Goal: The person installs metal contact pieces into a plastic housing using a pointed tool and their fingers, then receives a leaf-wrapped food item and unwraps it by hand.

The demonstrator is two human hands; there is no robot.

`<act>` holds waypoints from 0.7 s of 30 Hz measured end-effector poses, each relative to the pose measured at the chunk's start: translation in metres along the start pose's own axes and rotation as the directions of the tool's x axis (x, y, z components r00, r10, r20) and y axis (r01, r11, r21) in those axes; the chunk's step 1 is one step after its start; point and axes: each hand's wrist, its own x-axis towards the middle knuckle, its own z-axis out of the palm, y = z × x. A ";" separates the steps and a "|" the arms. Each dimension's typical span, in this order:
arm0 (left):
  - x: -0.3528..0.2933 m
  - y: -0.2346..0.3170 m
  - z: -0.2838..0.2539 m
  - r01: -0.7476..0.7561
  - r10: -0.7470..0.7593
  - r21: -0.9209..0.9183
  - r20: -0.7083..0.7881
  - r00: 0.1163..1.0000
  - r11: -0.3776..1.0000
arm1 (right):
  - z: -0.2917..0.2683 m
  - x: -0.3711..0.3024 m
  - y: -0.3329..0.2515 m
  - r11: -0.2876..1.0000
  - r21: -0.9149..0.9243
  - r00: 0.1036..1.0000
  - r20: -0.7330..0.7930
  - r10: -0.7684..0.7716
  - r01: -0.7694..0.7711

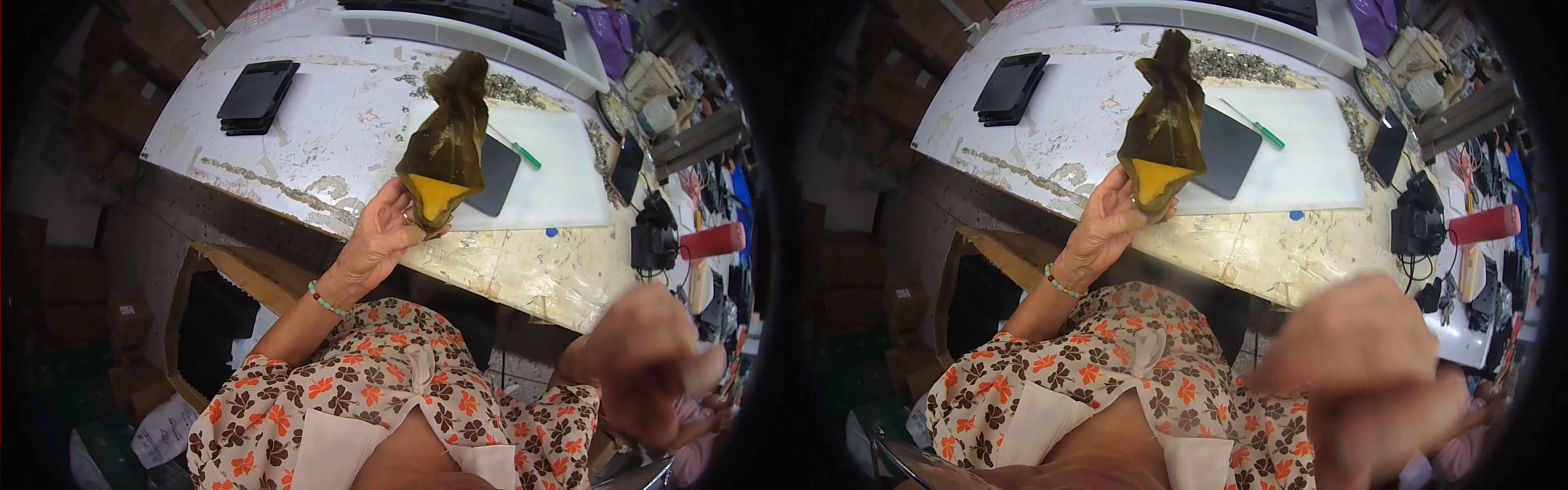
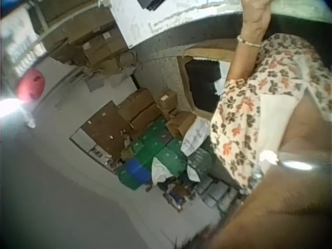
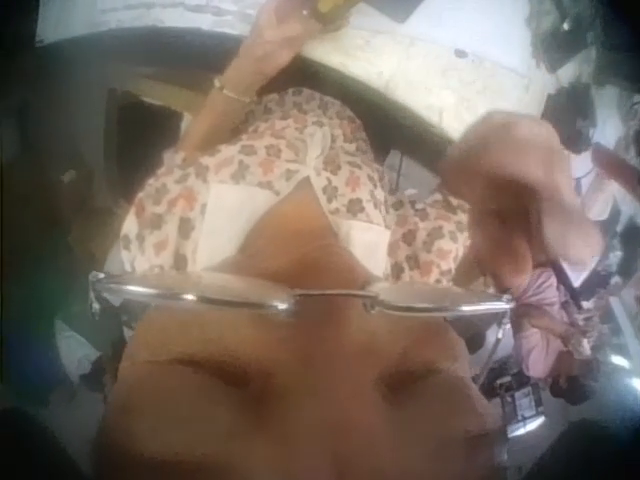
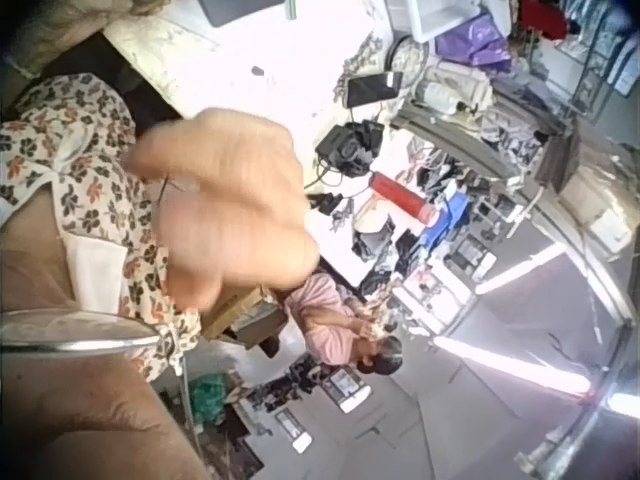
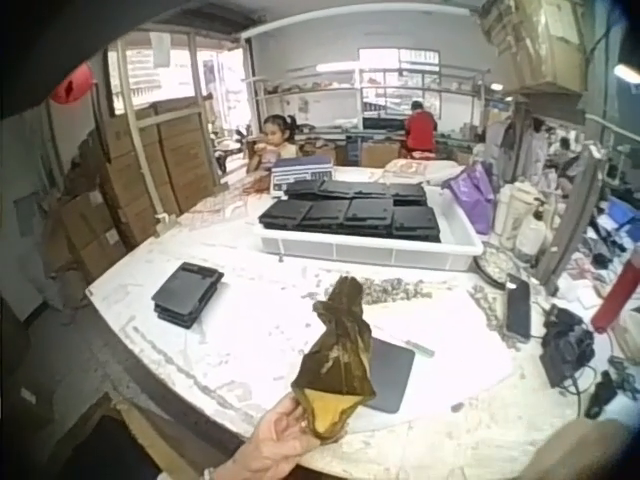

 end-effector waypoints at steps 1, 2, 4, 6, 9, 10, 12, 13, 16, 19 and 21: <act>0.003 -0.001 0.000 -0.017 0.017 -0.008 -0.008 1.000 1.000 | -0.001 -0.001 0.002 0.988 -0.016 0.988 0.014 -0.155 0.156; 0.004 -0.002 0.001 -0.005 0.005 -0.008 0.002 1.000 1.000 | -0.001 -0.001 0.004 0.951 -0.033 0.951 0.032 -0.307 0.308; 0.002 -0.003 -0.001 -0.024 0.024 -0.005 -0.025 0.999 1.000 | -0.017 0.008 -0.016 0.990 0.107 0.971 0.213 -0.110 0.089; 0.006 -0.004 -0.002 -0.005 0.005 0.002 -0.007 1.000 1.000 | -0.031 0.013 -0.028 0.997 0.075 0.913 0.406 -0.030 -0.001; 0.005 -0.004 0.002 0.012 -0.012 0.005 0.004 1.000 1.000 | -0.009 0.002 -0.032 0.997 -0.008 0.964 0.254 -0.075 0.080; 0.005 -0.003 0.004 0.006 -0.006 0.001 0.018 1.000 1.000 | -0.003 -0.002 -0.027 1.000 -0.011 0.989 0.148 -0.027 0.029; 0.008 -0.004 0.006 0.003 -0.003 -0.007 0.023 1.000 1.000 | 0.006 -0.006 -0.001 0.998 0.004 0.996 -0.066 0.056 -0.056; 0.009 -0.006 0.008 0.010 -0.009 -0.014 0.029 1.000 1.000 | 0.009 -0.009 0.010 0.995 0.012 0.979 -0.178 0.096 -0.095; 0.005 -0.006 0.006 0.001 -0.001 0.000 0.036 0.999 1.000 | 0.016 -0.004 0.062 0.959 0.029 0.927 -0.252 0.279 -0.281; 0.004 -0.007 0.009 0.037 -0.037 0.003 0.030 0.999 0.999 | 0.022 -0.009 0.119 0.870 -0.268 0.910 -0.140 0.390 -0.414; 0.004 -0.011 0.008 0.033 -0.034 0.027 0.035 0.999 0.999 | 0.024 -0.013 0.136 0.855 -0.294 0.904 -0.159 0.397 -0.427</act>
